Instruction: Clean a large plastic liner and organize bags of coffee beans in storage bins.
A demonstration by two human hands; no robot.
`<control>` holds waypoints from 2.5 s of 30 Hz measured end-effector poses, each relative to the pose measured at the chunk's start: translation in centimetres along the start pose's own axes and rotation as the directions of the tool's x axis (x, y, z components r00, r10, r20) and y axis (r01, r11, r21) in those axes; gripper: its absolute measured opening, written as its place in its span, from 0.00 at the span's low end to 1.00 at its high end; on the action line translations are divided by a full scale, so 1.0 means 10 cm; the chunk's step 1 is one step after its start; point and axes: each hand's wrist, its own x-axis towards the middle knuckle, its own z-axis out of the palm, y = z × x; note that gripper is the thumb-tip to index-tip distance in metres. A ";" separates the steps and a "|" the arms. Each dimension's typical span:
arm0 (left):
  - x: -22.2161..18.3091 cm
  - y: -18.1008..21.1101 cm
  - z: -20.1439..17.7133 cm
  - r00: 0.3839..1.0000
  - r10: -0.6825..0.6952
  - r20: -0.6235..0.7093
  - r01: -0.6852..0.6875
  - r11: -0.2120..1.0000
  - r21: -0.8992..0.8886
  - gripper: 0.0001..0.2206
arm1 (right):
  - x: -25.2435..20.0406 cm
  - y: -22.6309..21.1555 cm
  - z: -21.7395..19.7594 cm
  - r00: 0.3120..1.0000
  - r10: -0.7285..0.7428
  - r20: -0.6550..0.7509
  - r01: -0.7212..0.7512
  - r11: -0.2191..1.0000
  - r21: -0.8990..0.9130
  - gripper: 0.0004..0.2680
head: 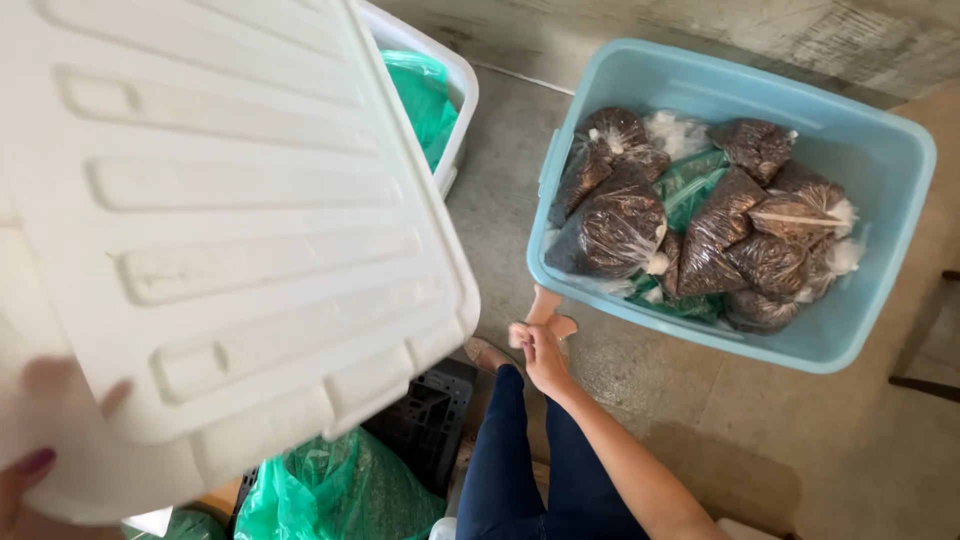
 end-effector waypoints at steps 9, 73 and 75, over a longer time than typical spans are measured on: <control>1.38 -1.35 0.75 0.980 0.174 -0.097 -0.196 0.752 -0.629 0.28 | -0.43 0.39 -0.35 0.948 0.273 0.161 -0.249 0.956 -0.157 0.02; -0.13 -3.72 3.54 0.852 -0.194 0.485 -0.235 0.687 0.688 0.19 | 0.66 -0.37 -2.17 0.929 0.357 0.102 -0.350 0.749 0.563 0.19; -0.72 -3.76 4.09 0.697 -0.391 0.601 0.108 0.886 0.451 0.22 | 0.71 -0.33 -2.27 0.971 0.233 0.062 -0.204 0.659 0.723 0.22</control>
